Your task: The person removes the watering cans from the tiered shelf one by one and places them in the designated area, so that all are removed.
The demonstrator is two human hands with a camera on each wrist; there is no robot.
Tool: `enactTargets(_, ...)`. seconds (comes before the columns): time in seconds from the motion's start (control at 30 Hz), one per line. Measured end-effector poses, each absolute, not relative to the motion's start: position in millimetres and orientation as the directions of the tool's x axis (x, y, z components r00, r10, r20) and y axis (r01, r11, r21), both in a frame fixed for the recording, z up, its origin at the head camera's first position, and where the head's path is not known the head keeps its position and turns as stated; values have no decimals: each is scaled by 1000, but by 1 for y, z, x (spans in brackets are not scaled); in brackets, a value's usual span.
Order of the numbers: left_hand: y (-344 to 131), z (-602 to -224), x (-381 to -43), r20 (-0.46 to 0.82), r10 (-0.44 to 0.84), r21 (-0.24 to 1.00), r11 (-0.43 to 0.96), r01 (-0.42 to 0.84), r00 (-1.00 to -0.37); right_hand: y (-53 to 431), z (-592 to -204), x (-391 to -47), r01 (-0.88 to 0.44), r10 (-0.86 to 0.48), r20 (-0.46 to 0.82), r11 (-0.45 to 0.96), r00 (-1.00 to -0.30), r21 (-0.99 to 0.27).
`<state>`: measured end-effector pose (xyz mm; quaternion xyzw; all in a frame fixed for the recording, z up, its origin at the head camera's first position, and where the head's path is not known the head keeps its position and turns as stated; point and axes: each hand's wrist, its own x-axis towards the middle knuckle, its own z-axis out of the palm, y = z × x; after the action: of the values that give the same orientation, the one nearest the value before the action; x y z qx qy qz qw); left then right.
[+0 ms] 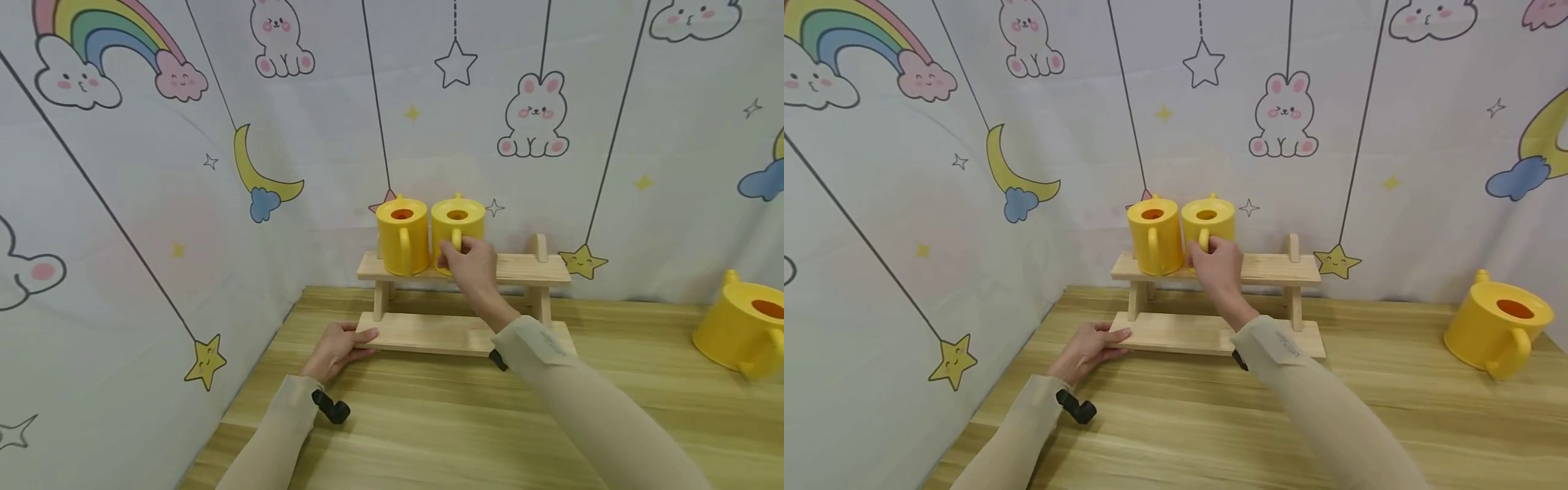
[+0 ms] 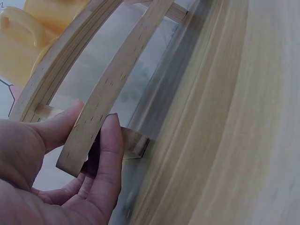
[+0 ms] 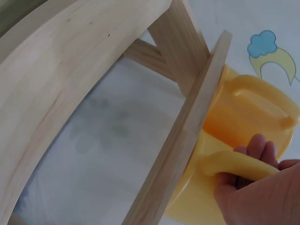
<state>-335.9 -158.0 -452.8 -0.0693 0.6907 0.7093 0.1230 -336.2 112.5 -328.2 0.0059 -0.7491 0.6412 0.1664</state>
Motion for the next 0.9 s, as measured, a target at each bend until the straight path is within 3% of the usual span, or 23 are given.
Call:
enactTargets(0.4, -157, -451, -335, -275, 87, 960, -21, -278, -958, 101, -330, -338, -217, 401, 293, 226, -868, -950)
enactTargets(0.6, -157, -450, -335, -278, 84, 960, -11, -280, -957, 107, -344, -354, -215, 442, 312, 255, -841, -943)
enactTargets(0.9, -156, -451, -335, -273, 76, 961, -12, -275, -959, 107, -334, -336, -220, 450, 355, 325, -820, -920)
